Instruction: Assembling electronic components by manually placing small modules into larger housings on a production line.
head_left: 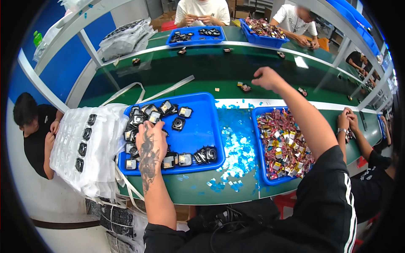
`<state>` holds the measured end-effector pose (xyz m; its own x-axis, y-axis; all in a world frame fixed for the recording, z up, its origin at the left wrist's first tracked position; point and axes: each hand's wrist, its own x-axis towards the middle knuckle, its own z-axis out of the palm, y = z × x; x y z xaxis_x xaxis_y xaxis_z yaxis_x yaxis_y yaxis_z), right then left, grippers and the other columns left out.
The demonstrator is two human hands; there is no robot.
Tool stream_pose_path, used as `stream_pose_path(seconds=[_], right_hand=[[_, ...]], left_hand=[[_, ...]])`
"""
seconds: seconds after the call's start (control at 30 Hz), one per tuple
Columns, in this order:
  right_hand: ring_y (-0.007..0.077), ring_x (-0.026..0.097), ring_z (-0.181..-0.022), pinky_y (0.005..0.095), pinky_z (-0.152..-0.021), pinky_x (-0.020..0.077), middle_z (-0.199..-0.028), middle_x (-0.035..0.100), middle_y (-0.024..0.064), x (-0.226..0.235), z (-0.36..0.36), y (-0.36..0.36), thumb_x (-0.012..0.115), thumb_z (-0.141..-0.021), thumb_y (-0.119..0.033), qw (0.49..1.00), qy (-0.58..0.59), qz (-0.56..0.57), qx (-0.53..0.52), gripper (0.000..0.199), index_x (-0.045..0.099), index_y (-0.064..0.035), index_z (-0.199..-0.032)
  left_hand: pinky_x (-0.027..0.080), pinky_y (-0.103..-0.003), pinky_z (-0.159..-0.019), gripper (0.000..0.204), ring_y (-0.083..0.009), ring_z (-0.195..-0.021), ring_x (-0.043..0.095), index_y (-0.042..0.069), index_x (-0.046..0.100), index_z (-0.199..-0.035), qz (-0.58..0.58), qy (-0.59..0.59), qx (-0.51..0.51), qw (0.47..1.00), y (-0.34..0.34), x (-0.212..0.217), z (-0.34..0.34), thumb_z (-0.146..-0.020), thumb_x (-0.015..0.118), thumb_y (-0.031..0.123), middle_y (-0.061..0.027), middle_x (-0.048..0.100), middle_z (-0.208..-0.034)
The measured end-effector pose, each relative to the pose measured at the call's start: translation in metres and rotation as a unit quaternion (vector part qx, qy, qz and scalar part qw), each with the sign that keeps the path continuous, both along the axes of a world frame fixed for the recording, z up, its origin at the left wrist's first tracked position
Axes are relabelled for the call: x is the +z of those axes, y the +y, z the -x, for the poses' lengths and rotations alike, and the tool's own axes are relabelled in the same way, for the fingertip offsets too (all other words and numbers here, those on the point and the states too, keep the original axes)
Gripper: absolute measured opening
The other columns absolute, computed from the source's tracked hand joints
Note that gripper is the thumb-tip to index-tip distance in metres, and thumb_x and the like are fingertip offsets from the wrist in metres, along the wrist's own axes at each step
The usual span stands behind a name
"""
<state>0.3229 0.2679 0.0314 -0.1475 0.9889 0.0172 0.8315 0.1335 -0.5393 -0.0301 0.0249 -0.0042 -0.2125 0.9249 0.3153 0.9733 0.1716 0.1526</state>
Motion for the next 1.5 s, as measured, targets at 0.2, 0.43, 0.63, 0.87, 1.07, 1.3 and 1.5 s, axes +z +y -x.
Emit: stream_pose_path(seconds=[0.2,0.43,0.63,0.87,1.07,1.3,1.5], right_hand=[[0.0187,0.065,-0.072,0.0334,-0.069,0.0511,-0.077,0.069,0.0091,0.063,-0.038,-0.069,0.067,-0.08,-0.01,0.984,-0.062,0.025,0.163,0.012,0.07,-0.0008,-0.088],[0.0266,0.068,-0.077,0.0364,-0.074,0.0527,-0.082,0.071,0.0142,0.052,-0.058,-0.127,0.071,-0.085,-0.021,0.96,-0.077,0.042,0.265,0.021,0.071,0.0,-0.089],[0.0321,0.062,-0.083,0.0399,-0.074,0.0495,-0.082,0.063,0.0137,0.05,-0.062,-0.17,0.077,-0.076,-0.02,0.971,-0.081,-0.115,0.192,0.021,0.068,-0.002,-0.08],[0.0258,0.062,-0.075,0.0366,-0.069,0.0488,-0.078,0.062,0.0105,0.032,-0.062,-0.208,0.071,-0.077,-0.004,0.983,0.052,-0.094,0.146,0.009,0.063,-0.0004,-0.081],[0.0038,0.056,-0.073,0.0189,-0.065,0.044,-0.081,0.062,-0.0012,0.032,-0.066,-0.224,0.072,-0.08,0.0,0.947,0.316,-0.052,0.005,0.013,0.063,-0.0016,-0.089],[0.0063,0.06,-0.073,0.0195,-0.066,0.0487,-0.082,0.063,0.0031,0.014,0.007,-0.249,0.071,-0.082,0.003,0.867,0.489,0.048,0.078,0.012,0.06,-0.0006,-0.086],[0.0054,0.058,-0.072,0.0181,-0.063,0.047,-0.083,0.06,0.0029,0.0,0.034,-0.241,0.072,-0.082,0.003,0.883,0.46,-0.022,0.092,0.01,0.062,0.0017,-0.086]], left_hand=[[0.039,-0.043,-0.095,0.041,-0.0292,-0.109,0.052,0.011,0.064,-0.11,0.064,-0.014,0.048,0.997,-0.003,0.022,-0.008,-0.073,0.079,0.023,-0.0086,0.061,-0.11],[0.038,-0.043,-0.085,0.032,-0.0279,-0.097,0.052,0.009,0.059,-0.093,0.03,0.021,0.021,0.999,-0.002,0.01,-0.006,-0.071,0.08,0.021,-0.0073,0.06,-0.096],[0.048,-0.028,-0.068,0.021,-0.0167,-0.074,0.062,0.004,0.051,-0.092,-0.064,-0.344,-0.099,0.931,0.014,0.004,-0.028,-0.081,0.069,0.0,-0.0049,0.06,-0.082],[0.06,-0.037,-0.08,0.012,-0.0168,-0.085,0.065,0.002,0.053,-0.1,0.034,-0.794,-0.224,0.564,0.007,0.018,-0.091,-0.091,0.062,0.001,-0.0073,0.062,-0.093],[0.055,-0.035,-0.088,0.043,-0.0228,-0.097,0.064,0.003,0.043,-0.139,0.164,-0.832,-0.237,0.473,-0.003,0.02,-0.111,-0.098,0.054,0.012,-0.0145,0.062,-0.109],[0.049,-0.028,-0.083,0.026,-0.0132,-0.094,0.058,0.001,0.068,-0.111,0.138,-0.612,-0.385,0.677,-0.01,0.023,-0.142,-0.085,0.07,0.004,-0.0065,0.056,-0.108],[0.044,-0.026,-0.071,0.012,-0.0111,-0.081,0.052,0.0,0.074,-0.089,0.134,-0.604,-0.331,0.713,-0.011,0.022,-0.135,-0.08,0.076,0.008,-0.005,0.062,-0.076]])
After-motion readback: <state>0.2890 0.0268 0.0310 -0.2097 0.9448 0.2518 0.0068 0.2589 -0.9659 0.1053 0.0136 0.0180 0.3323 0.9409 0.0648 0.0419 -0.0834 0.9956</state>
